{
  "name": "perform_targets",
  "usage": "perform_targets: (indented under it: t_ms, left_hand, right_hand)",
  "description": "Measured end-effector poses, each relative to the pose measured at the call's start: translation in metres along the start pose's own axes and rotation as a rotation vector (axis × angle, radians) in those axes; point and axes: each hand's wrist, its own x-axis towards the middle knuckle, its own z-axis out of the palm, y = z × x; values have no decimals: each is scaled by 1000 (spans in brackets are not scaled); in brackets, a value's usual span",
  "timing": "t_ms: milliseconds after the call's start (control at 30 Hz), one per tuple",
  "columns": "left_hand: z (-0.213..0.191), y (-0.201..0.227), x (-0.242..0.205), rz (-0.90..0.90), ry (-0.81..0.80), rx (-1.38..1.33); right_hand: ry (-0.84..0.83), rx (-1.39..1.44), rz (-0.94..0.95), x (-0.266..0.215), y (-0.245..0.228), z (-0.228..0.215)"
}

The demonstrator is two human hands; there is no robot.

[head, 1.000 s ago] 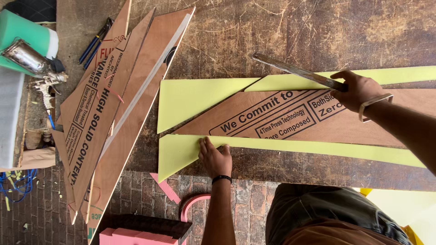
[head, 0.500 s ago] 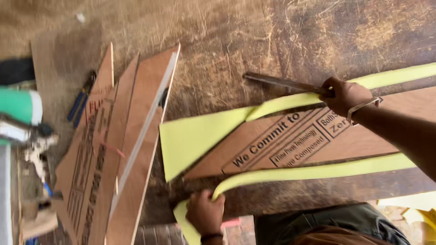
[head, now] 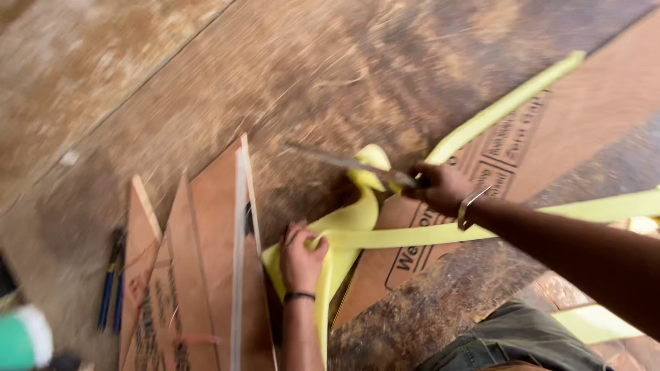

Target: The person uses a metal bar to cut yellow foam sheets on a workbench. They align the foam, press down with the bar, and separate the cut pieces. The person also uses a spray gun to apply a substance to the foam pieces.

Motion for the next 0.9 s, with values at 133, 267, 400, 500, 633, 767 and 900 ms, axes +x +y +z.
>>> perform_targets:
  t_ms: [133, 267, 400, 500, 633, 767, 900]
  left_hand:
    - [-10, 0, -14, -476, -182, -471]
    - [17, 29, 8, -327, -258, -1005]
    - [55, 115, 14, -84, -305, -1106]
    - [77, 193, 13, 78, -370, -1046]
    - [97, 281, -8, -143, -546, -1223]
    - [120, 349, -44, -52, -682, -1160]
    - [159, 414, -107, -94, -901, -1249]
  right_hand:
    - [-9, 193, 130, -41, 34, 16]
    - [18, 630, 11, -66, 67, 17]
    - [-10, 757, 241, -106, 97, 12]
    - [2, 841, 104, -127, 106, -7]
    - [56, 906, 103, -180, 139, -42]
    - [105, 865, 108, -234, 190, -73]
    - [152, 922, 121, -296, 265, -90]
